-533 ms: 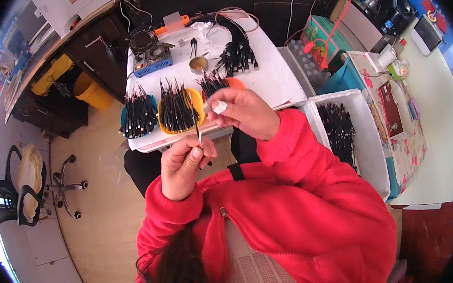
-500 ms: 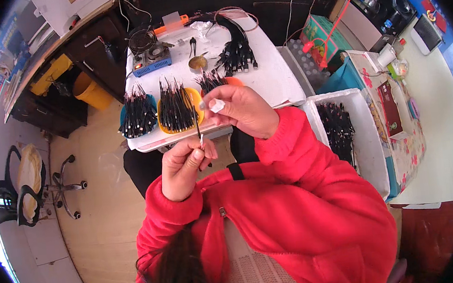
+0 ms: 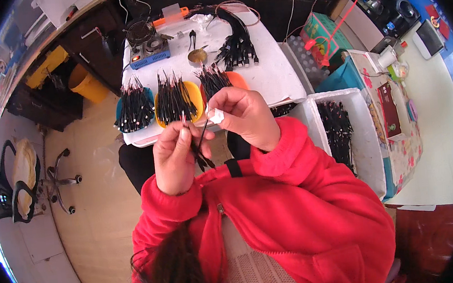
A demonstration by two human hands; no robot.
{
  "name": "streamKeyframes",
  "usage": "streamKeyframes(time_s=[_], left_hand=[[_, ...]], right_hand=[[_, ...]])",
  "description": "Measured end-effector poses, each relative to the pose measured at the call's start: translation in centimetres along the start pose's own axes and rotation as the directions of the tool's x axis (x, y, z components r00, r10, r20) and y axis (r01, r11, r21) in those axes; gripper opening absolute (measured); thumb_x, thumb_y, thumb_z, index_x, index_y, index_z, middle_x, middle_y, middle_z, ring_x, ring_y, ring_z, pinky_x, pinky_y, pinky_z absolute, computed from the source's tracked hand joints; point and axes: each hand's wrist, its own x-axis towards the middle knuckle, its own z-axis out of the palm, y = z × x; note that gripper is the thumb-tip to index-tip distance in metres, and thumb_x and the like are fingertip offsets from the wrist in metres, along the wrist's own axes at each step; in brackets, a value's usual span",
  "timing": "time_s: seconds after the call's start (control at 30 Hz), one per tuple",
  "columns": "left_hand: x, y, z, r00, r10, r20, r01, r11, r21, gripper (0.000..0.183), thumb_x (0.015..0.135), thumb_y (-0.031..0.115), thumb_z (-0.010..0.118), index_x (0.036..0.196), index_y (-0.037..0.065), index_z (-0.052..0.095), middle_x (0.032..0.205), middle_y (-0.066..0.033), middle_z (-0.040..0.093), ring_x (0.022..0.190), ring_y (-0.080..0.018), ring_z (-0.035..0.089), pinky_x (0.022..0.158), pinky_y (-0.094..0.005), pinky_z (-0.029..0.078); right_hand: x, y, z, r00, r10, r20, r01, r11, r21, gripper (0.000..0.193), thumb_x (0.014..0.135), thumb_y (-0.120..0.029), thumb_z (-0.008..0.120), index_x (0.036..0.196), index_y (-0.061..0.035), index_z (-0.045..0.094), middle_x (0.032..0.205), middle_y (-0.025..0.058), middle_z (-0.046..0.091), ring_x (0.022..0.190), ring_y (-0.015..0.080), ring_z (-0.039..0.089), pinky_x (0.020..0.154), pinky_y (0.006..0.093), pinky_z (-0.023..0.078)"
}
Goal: The person sits at a workbench and repeatedly picks up small black cable assemblies, applies a white substance to the ends, and places them into trays. They use a soldering station and pliers while organizing components in colored trays.
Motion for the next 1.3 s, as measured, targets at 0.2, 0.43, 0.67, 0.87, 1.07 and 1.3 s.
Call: streamKeyframes(time_s=[0.2, 0.43, 0.67, 0.87, 1.07, 1.3], left_hand=[[0.2, 0.2, 1.9, 0.998, 0.031, -0.051, -0.019, 0.975, 0.221, 0.019, 0.099, 0.01, 0.045, 0.103, -0.003, 0.058, 0.084, -0.0107, 0.067, 0.053, -0.0084, 0.053, 0.05, -0.019, 0.042], [0.1, 0.1, 1.9, 0.998, -0.014, -0.06, 0.021, 0.994, 0.11, 0.017, 0.098, 0.011, 0.047, 0.1, -0.001, 0.059, 0.073, -0.0027, 0.059, 0.053, -0.0022, 0.04, 0.047, -0.016, 0.028], [-0.1, -0.2, 1.9, 0.999, -0.022, -0.031, 0.026, 0.992, 0.12, 0.016, 0.098, 0.01, 0.048, 0.1, -0.001, 0.06, 0.072, -0.0002, 0.056, 0.057, -0.0015, 0.039, 0.048, -0.0155, 0.026], [-0.1, -0.8, 1.7, 1.0, 0.006, -0.019, -0.006, 1.0, -0.013, 0.015, 0.097, 0.009, 0.049, 0.1, -0.001, 0.06, 0.073, 0.0002, 0.056, 0.058, -0.0021, 0.04, 0.048, -0.0161, 0.026], [-0.1, -0.9, 1.7, 0.999, -0.05, -0.016, 0.048, 0.993, -0.105, 0.016, 0.098, 0.011, 0.047, 0.095, 0.0, 0.059, 0.069, 0.0004, 0.051, 0.055, -0.0033, 0.034, 0.048, -0.0171, 0.023], [-0.3, -0.3, 1.2, 0.985, -0.164, 0.052, 0.166, 0.985, -0.043, 0.019, 0.097, 0.014, 0.048, 0.09, 0.0, 0.059, 0.064, 0.0023, 0.047, 0.053, -0.0037, 0.031, 0.048, -0.0188, 0.021]], right_hand=[[-0.1, 0.5, 0.1, 0.987, -0.156, 0.048, 0.162, 0.967, -0.195, 0.012, 0.089, -0.006, 0.062, 0.098, 0.0016, 0.059, 0.083, 0.0014, 0.062, 0.071, 0.0057, 0.058, 0.064, 0.0201, 0.048], [-0.1, 0.7, -0.4, 0.997, -0.076, -0.024, 0.074, 0.993, -0.091, 0.016, 0.091, -0.012, 0.062, 0.101, 0.0012, 0.059, 0.089, 0.0041, 0.065, 0.078, 0.0068, 0.06, 0.067, 0.0205, 0.048], [-0.3, 0.3, -0.6, 0.998, -0.036, 0.047, 0.041, 0.994, -0.101, 0.018, 0.091, -0.014, 0.063, 0.101, 0.0003, 0.061, 0.091, 0.0036, 0.066, 0.079, 0.0074, 0.06, 0.07, 0.0207, 0.048], [-0.4, 2.0, -0.2, 0.996, 0.072, 0.047, -0.083, 0.943, 0.323, 0.012, 0.091, -0.011, 0.062, 0.098, -0.0021, 0.061, 0.088, 0.0038, 0.064, 0.077, 0.0081, 0.059, 0.068, 0.0196, 0.046], [-0.5, 2.6, -0.2, 0.987, 0.128, 0.097, -0.158, 0.889, 0.43, 0.01, 0.092, -0.011, 0.059, 0.099, -0.0026, 0.06, 0.089, 0.0032, 0.063, 0.078, 0.0087, 0.058, 0.07, 0.0199, 0.046], [-0.9, 1.1, 0.1, 0.98, 0.19, 0.058, -0.198, 0.94, 0.277, 0.014, 0.093, -0.014, 0.06, 0.1, -0.0018, 0.058, 0.092, 0.0021, 0.061, 0.081, 0.0079, 0.058, 0.073, 0.0208, 0.047]])
